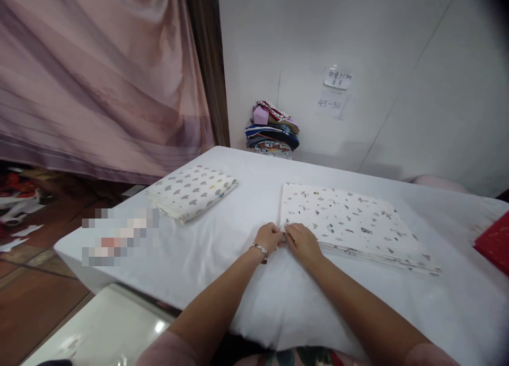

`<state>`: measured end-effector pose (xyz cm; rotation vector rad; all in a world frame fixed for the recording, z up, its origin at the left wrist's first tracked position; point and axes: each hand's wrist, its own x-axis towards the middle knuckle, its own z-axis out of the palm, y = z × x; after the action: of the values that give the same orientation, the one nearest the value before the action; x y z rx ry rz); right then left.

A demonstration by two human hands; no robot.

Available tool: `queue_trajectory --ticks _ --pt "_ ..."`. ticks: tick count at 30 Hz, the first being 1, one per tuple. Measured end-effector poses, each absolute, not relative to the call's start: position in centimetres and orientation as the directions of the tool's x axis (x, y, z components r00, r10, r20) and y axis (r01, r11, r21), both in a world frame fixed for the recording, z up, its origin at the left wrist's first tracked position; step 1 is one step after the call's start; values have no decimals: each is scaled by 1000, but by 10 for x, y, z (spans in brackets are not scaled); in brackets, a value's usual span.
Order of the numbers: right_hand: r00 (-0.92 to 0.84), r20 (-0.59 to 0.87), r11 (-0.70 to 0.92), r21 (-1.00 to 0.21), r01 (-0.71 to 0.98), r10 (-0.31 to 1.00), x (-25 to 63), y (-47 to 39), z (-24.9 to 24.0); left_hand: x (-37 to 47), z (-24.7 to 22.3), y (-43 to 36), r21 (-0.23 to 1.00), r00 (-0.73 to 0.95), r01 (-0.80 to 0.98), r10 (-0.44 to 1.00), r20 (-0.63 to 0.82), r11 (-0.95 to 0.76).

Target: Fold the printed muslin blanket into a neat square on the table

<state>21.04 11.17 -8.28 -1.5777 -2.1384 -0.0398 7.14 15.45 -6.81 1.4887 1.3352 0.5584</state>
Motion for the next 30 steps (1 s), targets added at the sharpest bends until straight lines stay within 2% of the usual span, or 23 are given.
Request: queue_trajectory --ticks 4,6,9,14,16,18,20,24,26,30 --pt "-227 389 341 -255 905 893 208 110 -82 74 -66 155 920 276 228 885 -375 319" --pt "-244 386 361 -266 894 890 207 108 -83 74 -67 156 915 285 196 872 -398 353" --pt "-247 365 376 -340 862 898 209 105 -82 74 -71 156 919 289 270 886 -362 287" --pt "-272 213 345 -594 727 939 231 123 -65 74 -77 156 886 292 450 919 -266 114" --pt "-214 206 296 -612 734 955 242 140 -58 73 -77 155 847 290 531 932 -216 31" --pt "-177 237 282 -545 790 955 251 163 -55 72 -75 155 788 275 613 951 -143 -59" --pt "-197 246 289 -429 856 949 257 190 -57 71 -72 154 734 265 671 959 -102 -107" --pt "-177 150 204 -195 959 973 262 246 -71 70 -68 152 686 269 719 954 -129 -110" --pt "-139 124 157 -156 975 983 264 267 -79 69 -68 153 679 269 726 954 -134 -110" --pt "-103 107 119 -156 981 989 268 287 -91 69 -73 154 681 259 723 959 -116 -112"
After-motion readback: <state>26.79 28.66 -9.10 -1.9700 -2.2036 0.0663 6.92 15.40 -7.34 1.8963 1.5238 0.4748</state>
